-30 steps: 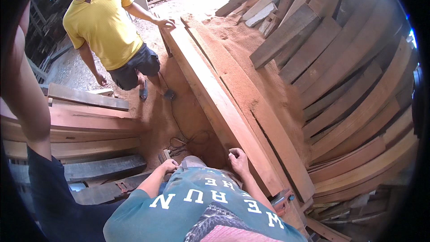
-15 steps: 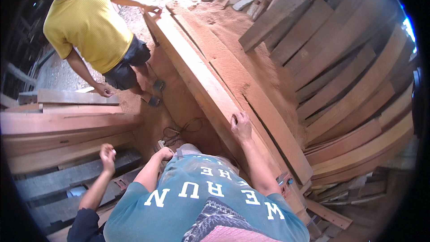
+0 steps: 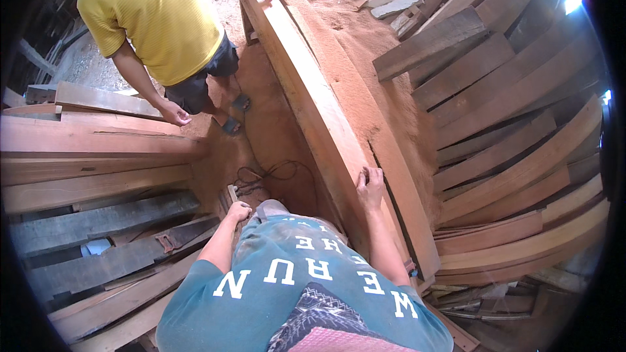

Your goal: The person uses a circular saw to cut a piece of wood, picks up the resulting piece, and carries it to a vertical stack of lumber before returning to handle more wood planks.

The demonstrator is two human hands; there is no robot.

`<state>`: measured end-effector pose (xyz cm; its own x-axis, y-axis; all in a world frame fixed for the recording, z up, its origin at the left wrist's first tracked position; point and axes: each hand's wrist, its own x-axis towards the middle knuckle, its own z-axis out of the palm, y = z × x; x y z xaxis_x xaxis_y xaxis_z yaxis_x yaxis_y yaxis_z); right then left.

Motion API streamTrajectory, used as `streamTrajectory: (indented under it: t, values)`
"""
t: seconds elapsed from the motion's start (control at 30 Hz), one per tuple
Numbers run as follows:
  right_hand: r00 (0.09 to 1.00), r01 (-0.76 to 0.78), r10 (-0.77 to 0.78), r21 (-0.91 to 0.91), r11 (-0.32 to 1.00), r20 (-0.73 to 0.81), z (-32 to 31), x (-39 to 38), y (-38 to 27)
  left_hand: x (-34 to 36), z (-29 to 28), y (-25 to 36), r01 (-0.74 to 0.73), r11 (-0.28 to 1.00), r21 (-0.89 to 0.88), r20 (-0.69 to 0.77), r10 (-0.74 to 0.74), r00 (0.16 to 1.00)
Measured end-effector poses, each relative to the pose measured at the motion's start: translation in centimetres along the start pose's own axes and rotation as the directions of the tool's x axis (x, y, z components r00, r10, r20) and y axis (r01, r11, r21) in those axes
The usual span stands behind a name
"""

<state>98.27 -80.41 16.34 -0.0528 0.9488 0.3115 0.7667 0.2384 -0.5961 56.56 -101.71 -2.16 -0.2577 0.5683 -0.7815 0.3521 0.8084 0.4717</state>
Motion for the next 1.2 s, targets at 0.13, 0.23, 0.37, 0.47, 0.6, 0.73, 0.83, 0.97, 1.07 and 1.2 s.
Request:
streamTrajectory:
  t: [0.13, 0.23, 0.37, 0.47, 0.6, 0.73, 0.83, 0.97, 1.07, 1.2]
  values:
    - [0.999, 0.035, -0.038, -0.089, 0.995, -0.029, 1.1, 0.5, -0.9, 2.2, -0.6, -3.7, 0.091, 0.989, -0.115, 0.001, -0.092, 0.996]
    - [0.999, 0.013, -0.020, -0.164, 0.986, -0.043, 1.8, 0.1, -1.1, 2.1, -1.5, -4.3, 0.111, 0.993, -0.032, -0.002, -0.111, 0.994]
    - [0.996, 0.007, -0.023, -0.190, 0.982, -0.084, 1.9, 0.1, -1.4, 3.3, -1.5, -6.1, 0.097, 0.994, -0.046, 0.005, -0.097, 0.995]
    - [0.996, 0.011, -0.024, -0.154, 0.988, -0.088, 1.9, 0.4, -1.4, 4.7, -1.4, -7.9, 0.125, 0.955, -0.270, 0.120, -0.096, 0.988]
    - [0.995, -0.007, -0.009, -0.151, 0.989, -0.104, 1.7, 0.2, -1.1, 2.2, -1.5, -3.0, 0.132, 0.963, -0.236, 0.066, -0.120, 0.991]
    - [0.993, 0.011, -0.025, -0.125, 0.992, -0.112, 1.9, 0.0, -0.6, 1.7, -1.6, -1.9, 0.078, 0.988, -0.135, 0.006, -0.078, 0.997]
    - [0.994, 0.015, -0.028, -0.123, 0.992, -0.105, 1.8, 0.0, -0.8, 1.2, -1.0, -1.2, 0.061, 0.996, -0.063, -0.038, -0.063, 0.997]
    - [0.997, -0.014, 0.003, -0.152, 0.988, -0.077, 1.5, 0.2, -1.3, 1.5, 0.0, -2.7, 0.069, 0.992, -0.101, -0.026, -0.072, 0.997]
    - [0.995, -0.084, 0.072, -0.221, 0.972, -0.064, 0.9, -0.3, -1.6, 1.7, 0.3, -3.1, 0.089, 0.995, -0.038, 0.030, -0.088, 0.996]
    - [0.995, -0.095, 0.087, -0.220, 0.971, -0.046, 1.3, -0.3, -1.7, 2.3, 0.9, -4.4, 0.106, 0.994, -0.025, 0.007, -0.106, 0.994]
